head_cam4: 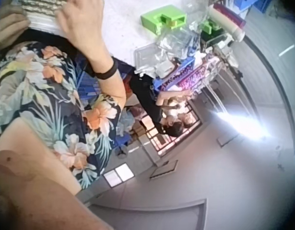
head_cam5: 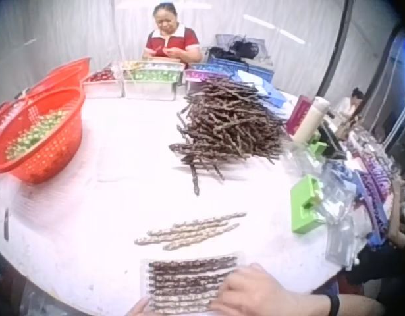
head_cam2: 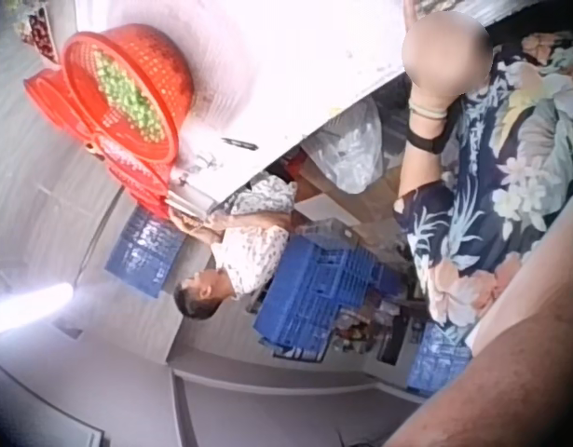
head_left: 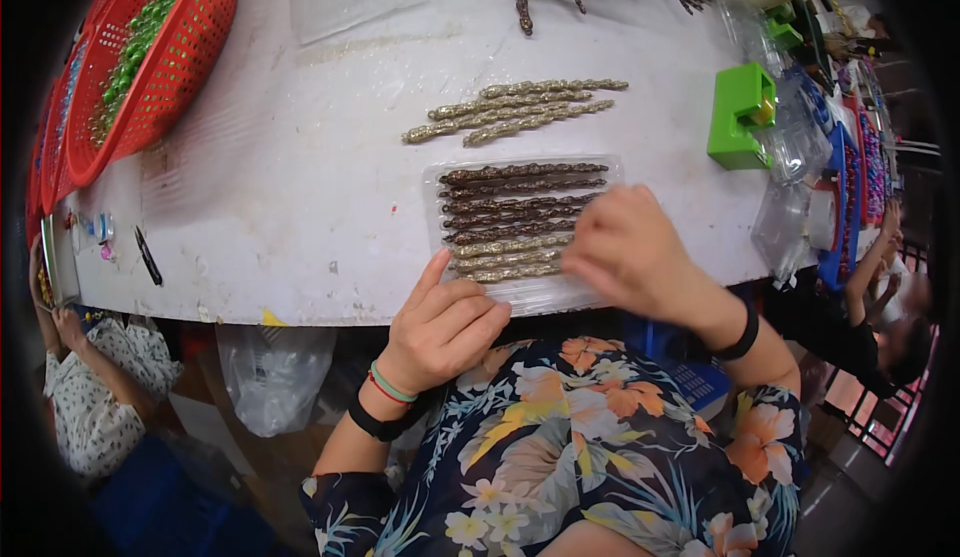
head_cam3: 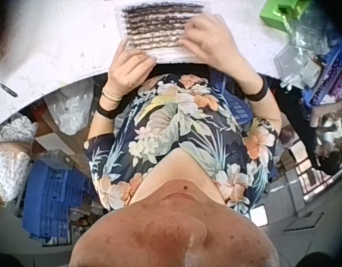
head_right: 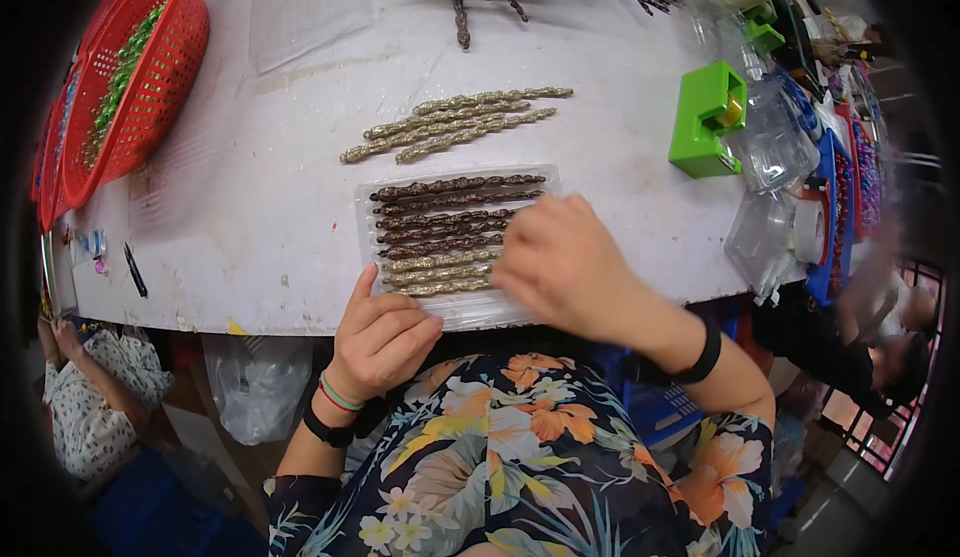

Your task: The person arranges decorative sticks into clear plastic clamshell containers on a white table. They place the sticks in rows, close the containers, and place the finished packages into a blue basket. The person repeats this process for multiple containers throughout the video.

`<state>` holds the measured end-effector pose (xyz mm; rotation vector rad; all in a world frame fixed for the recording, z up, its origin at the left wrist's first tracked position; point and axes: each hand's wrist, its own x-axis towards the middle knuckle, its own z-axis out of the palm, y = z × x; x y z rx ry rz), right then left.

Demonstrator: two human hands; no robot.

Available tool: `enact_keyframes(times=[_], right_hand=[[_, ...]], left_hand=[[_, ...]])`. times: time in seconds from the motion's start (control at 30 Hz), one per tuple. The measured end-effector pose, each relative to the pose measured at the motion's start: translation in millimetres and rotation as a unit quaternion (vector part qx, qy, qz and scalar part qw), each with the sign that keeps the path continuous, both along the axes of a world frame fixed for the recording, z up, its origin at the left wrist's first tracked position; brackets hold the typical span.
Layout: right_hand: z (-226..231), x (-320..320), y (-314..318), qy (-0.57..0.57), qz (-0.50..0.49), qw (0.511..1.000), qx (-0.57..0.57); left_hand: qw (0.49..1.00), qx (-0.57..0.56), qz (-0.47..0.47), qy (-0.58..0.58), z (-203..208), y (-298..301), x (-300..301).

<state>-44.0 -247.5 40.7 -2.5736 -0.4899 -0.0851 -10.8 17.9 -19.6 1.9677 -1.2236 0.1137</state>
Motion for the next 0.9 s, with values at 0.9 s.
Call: enact_keyframes(times=[0.9], right_hand=[[1, -8, 11, 0.042, -0.012, 0.999, 0.013]], left_hand=[[0.994, -0.050, 0.092, 0.027, -6, -5, 0]])
